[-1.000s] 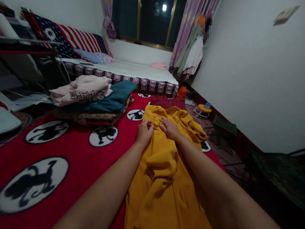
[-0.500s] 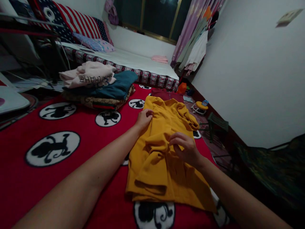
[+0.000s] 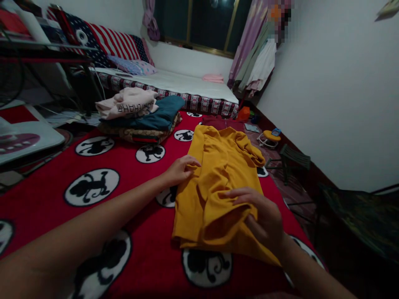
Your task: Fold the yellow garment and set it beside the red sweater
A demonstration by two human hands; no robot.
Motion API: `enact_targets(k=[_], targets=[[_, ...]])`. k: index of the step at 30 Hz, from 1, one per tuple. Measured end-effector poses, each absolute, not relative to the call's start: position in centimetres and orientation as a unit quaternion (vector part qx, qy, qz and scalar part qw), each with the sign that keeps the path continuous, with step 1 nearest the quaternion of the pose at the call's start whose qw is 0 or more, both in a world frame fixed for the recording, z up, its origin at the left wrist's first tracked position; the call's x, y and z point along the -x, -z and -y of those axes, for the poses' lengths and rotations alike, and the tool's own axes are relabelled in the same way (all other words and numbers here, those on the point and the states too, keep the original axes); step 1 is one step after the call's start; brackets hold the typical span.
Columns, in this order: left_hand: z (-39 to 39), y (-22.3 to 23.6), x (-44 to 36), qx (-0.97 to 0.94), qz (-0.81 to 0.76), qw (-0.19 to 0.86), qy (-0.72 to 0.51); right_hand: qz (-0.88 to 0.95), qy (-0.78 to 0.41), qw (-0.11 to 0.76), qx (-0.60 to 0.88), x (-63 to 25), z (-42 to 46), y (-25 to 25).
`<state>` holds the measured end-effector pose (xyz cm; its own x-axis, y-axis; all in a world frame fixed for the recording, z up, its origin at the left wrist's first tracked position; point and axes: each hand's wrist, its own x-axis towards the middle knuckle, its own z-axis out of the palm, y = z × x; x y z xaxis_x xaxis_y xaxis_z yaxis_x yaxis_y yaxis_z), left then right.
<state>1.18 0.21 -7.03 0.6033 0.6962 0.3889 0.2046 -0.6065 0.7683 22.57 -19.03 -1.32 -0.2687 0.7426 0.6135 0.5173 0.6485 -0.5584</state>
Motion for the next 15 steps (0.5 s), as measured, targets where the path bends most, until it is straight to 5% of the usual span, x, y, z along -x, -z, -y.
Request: enact_targets(k=[3,6,10,15], targets=[[1.7,6.3,-0.4,-0.850,-0.238,0.319,-0.346,0.631,-0.099,0.600,0.482,-23.5,20.7,0.6],[3.8,5.4,-0.8,-0.885,-0.194,0.286,-0.311,0.544,-0.026,0.656,0.522,-24.2,22.0,0.1],[6.1,4.8,-2.5,-0.921,-0.153,0.226,-0.276,0.642,-0.019,0.593,0.485,-24.0,23.1,-1.4],[7.1,5.3,-3.3,-0.920,-0.163,0.192,-0.302,0.804,-0.078,0.405,0.427,-21.8,23.6,-1.6]])
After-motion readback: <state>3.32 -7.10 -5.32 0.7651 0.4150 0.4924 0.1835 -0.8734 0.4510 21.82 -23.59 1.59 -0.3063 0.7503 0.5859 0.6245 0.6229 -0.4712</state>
